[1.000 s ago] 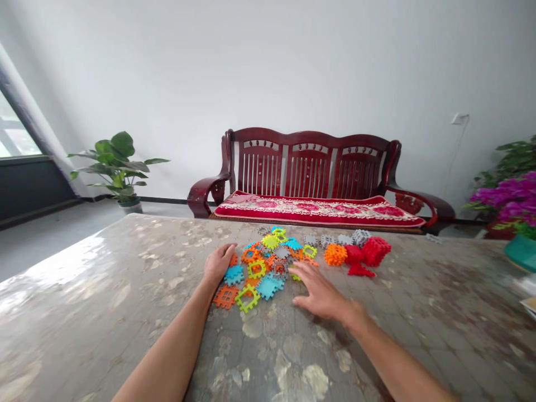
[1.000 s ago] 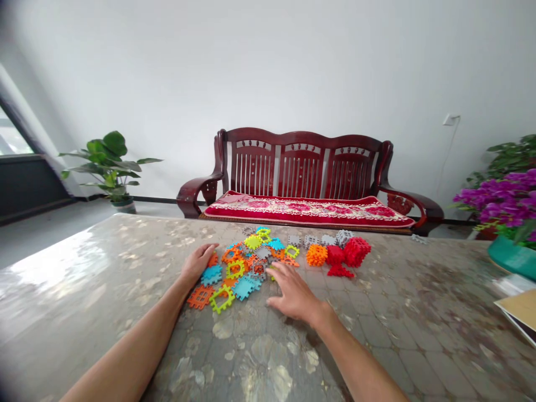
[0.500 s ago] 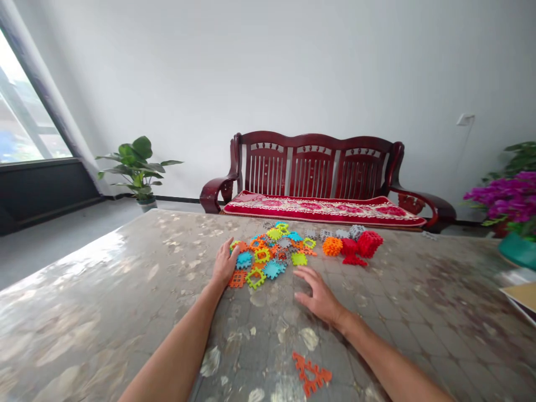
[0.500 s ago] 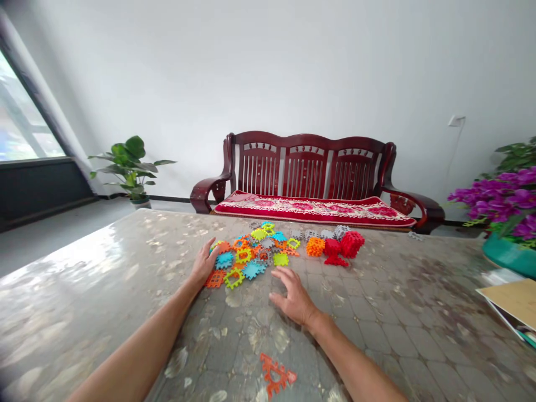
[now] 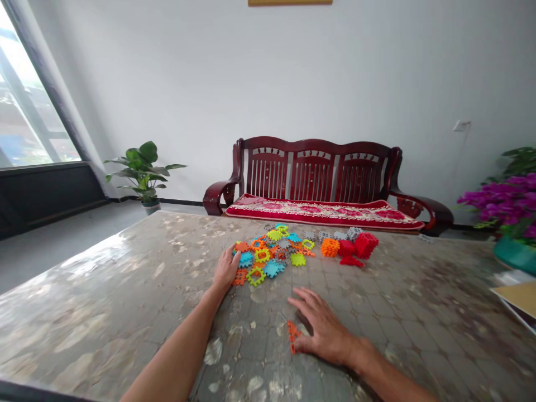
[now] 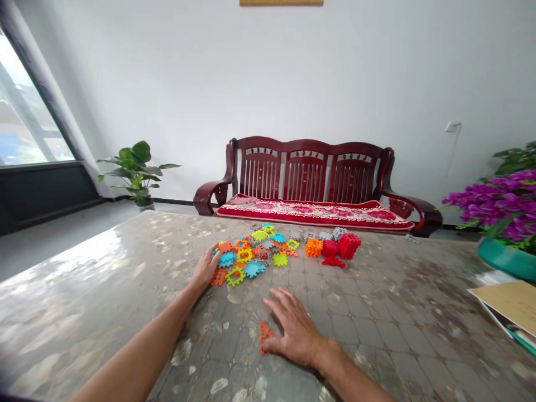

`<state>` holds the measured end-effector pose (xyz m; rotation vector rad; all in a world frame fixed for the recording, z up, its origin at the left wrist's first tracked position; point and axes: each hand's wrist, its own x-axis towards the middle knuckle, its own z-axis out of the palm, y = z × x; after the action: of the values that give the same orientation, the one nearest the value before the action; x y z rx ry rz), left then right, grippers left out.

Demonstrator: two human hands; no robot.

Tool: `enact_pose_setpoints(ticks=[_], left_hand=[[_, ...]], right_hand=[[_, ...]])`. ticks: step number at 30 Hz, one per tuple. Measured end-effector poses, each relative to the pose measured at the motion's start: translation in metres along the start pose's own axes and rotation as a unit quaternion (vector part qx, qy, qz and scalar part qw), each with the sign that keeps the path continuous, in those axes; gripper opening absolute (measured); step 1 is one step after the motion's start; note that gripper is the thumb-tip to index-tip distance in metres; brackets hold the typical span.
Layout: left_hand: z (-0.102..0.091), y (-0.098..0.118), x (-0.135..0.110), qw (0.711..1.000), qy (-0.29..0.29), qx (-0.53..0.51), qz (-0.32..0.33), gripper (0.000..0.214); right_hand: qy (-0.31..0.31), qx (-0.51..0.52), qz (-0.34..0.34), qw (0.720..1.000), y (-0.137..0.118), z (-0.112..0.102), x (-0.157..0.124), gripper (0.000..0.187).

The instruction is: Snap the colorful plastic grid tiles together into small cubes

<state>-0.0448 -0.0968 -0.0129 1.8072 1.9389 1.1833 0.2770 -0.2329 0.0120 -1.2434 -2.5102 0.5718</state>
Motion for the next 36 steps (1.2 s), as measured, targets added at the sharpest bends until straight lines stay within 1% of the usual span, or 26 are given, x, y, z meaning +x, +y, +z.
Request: enact_pose_setpoints(ticks=[3,7,9,11,14,18,21,23,25,27,28,30,33,36], left_hand=[[0.001,0.006,0.001,0.999,-0.012,0.027,-0.026,0.051],[0.005,0.013,0.004,0.995,-0.016,0.086,-0.043,0.051],[0.007,0.016,0.007,0.992,-0.022,0.116,-0.043,0.052],[0.009,0.017,0.012,0.989,-0.033,0.138,-0.041,0.053],[0.012,0.017,0.023,0.987,-0.045,0.154,-0.028,0.052],[0.016,0.011,0.042,0.987,-0.063,0.149,-0.005,0.046],[0.016,0.006,0.054,0.991,-0.077,0.11,0.006,0.041],[0.016,0.004,0.058,0.994,-0.076,0.078,0.009,0.039],[0.015,0.005,0.059,0.995,-0.058,0.077,0.017,0.036],[0.016,0.009,0.058,0.992,-0.043,0.108,0.04,0.033],[0.017,0.012,0.057,0.99,-0.047,0.122,0.053,0.032],[0.02,0.019,0.054,0.984,-0.074,0.142,0.076,0.03],[0.023,0.03,0.051,0.976,-0.111,0.159,0.095,0.029],[0.021,0.035,0.048,0.972,-0.134,0.16,0.11,0.026]], right_hand=[[0.078,-0.061,0.032,0.995,0.015,0.003,0.027,0.078],[0.15,-0.122,0.053,0.98,0.042,0.004,0.075,0.08],[0.174,-0.136,0.069,0.973,0.054,0.004,0.097,0.078],[0.189,-0.141,0.088,0.968,0.063,0.002,0.116,0.071],[0.19,-0.137,0.094,0.968,0.072,-0.002,0.135,0.062],[0.191,-0.133,0.071,0.97,0.078,-0.004,0.144,0.051],[0.207,-0.118,0.062,0.969,0.082,-0.002,0.144,0.045],[0.221,-0.106,0.065,0.967,0.084,-0.001,0.144,0.042],[0.234,-0.097,0.075,0.964,0.084,-0.001,0.144,0.039],[0.244,-0.093,0.087,0.961,0.082,-0.001,0.144,0.038],[0.246,-0.091,0.09,0.961,0.081,-0.002,0.144,0.037],[0.243,-0.09,0.091,0.961,0.079,-0.002,0.144,0.036],[0.228,-0.089,0.088,0.966,0.078,-0.002,0.143,0.035],[0.214,-0.086,0.088,0.969,0.078,-0.001,0.142,0.032]])
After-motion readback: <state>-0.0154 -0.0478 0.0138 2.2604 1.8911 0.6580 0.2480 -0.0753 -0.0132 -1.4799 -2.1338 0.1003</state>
